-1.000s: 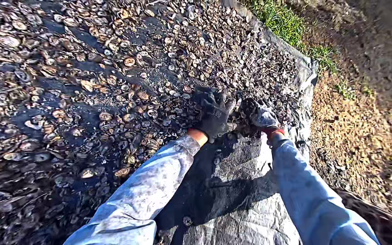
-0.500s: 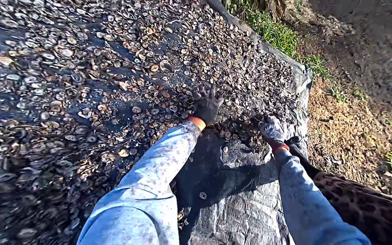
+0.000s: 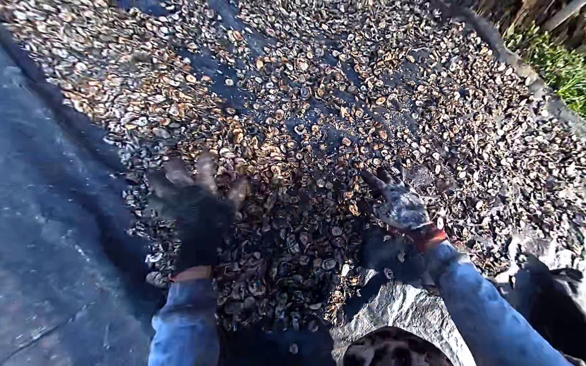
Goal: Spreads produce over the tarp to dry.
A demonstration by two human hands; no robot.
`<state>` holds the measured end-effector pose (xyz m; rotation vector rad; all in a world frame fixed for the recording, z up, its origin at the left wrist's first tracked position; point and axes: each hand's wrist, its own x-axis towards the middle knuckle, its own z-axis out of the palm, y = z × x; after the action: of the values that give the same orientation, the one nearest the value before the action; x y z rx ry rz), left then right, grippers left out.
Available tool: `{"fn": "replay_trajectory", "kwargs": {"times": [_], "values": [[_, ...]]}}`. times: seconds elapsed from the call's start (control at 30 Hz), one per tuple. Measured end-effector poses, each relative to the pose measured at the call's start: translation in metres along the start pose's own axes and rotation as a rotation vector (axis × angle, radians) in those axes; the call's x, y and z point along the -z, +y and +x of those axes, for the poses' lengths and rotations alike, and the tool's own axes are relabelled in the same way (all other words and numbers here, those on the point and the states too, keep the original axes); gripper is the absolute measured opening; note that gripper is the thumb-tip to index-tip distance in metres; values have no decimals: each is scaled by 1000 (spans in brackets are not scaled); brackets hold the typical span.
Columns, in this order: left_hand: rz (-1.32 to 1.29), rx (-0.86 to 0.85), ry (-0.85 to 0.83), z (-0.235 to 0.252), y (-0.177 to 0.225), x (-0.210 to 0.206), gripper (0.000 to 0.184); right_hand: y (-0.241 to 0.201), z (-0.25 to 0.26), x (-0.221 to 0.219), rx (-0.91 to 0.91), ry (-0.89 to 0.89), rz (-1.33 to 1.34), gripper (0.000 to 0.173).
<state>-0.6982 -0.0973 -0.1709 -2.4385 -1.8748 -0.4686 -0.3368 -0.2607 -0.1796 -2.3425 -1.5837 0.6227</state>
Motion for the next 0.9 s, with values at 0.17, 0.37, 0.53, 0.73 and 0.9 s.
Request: {"fn": "replay_trajectory", "kwargs": {"times": [0.17, 0.37, 0.53, 0.73, 0.9], "values": [[-134, 564, -174, 1, -108, 2, 71, -131, 132, -69, 86, -121, 76, 82], [-751, 544, -111, -56, -25, -7, 73, -186, 74, -140, 265, -135, 419, 74], [-1149, 577, -279, -93, 83, -9, 86, -92, -25, -101, -88, -378, 641, 49], [-1165, 272, -366, -39, 154, -26, 51, -12, -25, -2, -292, 84, 696, 43], [-759, -28, -446, 85, 206, -16, 51, 25, -4, 81, -263, 417, 540, 45]]}}
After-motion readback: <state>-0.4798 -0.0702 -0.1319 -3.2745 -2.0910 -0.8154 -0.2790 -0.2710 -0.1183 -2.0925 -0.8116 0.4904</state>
